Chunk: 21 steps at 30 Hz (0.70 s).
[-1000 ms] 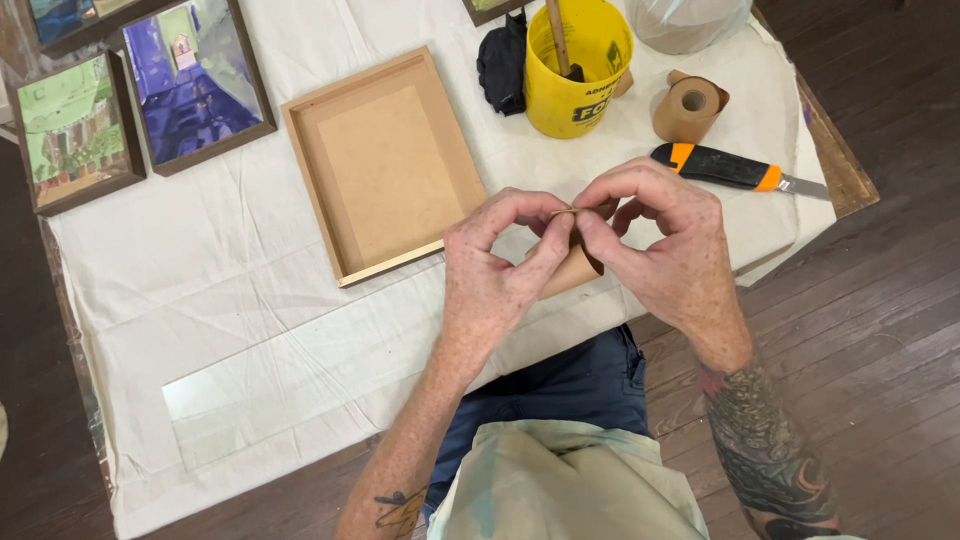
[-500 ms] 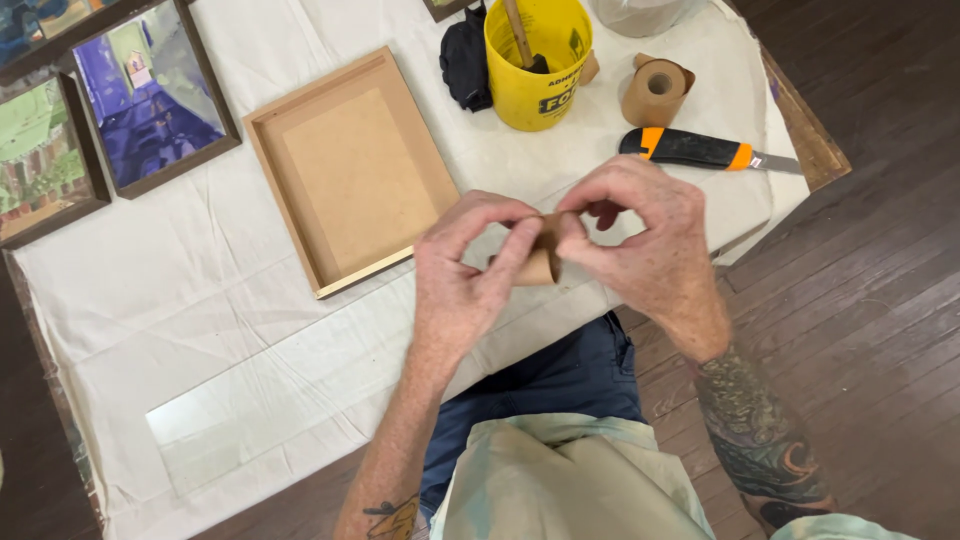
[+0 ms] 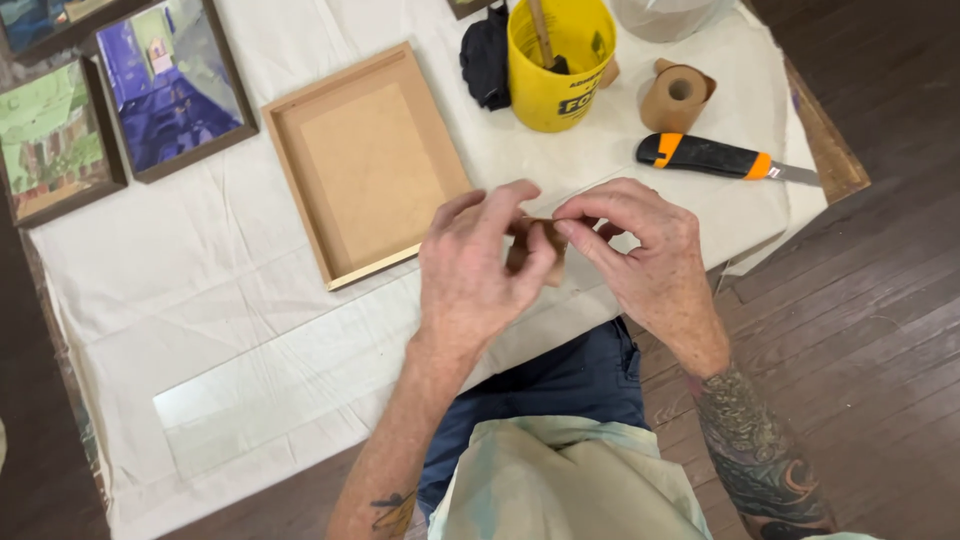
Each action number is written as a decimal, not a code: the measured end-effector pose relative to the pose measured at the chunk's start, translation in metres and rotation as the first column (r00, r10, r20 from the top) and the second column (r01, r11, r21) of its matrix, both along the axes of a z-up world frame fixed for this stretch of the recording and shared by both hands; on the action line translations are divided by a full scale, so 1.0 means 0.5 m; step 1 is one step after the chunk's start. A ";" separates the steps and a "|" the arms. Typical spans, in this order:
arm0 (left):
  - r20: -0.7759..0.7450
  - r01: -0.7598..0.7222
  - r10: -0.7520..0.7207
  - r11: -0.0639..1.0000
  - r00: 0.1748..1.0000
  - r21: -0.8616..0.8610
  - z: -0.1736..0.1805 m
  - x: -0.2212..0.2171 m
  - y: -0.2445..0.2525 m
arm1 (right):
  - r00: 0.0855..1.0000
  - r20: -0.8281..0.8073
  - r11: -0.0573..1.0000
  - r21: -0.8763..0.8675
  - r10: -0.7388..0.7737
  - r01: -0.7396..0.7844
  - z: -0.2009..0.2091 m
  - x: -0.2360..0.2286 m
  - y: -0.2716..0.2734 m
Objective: Lining the interior of a wooden frame with adhesive material, trimming it with a utility knife, and smoothing it down.
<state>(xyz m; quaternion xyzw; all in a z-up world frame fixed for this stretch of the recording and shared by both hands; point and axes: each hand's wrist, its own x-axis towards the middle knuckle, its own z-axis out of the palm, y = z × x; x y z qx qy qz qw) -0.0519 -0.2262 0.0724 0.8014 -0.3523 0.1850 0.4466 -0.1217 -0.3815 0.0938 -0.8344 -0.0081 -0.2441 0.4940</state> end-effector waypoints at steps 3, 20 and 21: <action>0.155 0.023 -0.034 0.997 0.987 0.075 0.011 0.004 -0.015 | 1.000 0.018 0.999 -0.043 -0.004 0.004 -0.004 -0.001 0.005; -0.101 0.165 -0.157 0.984 0.982 0.067 0.066 0.048 0.039 | 0.994 0.105 0.993 -0.117 -0.015 0.027 -0.021 -0.014 -0.003; -0.109 0.230 -0.219 0.968 0.970 0.102 0.063 0.044 0.025 | 0.995 0.094 0.991 -0.131 -0.028 0.040 -0.019 -0.010 0.005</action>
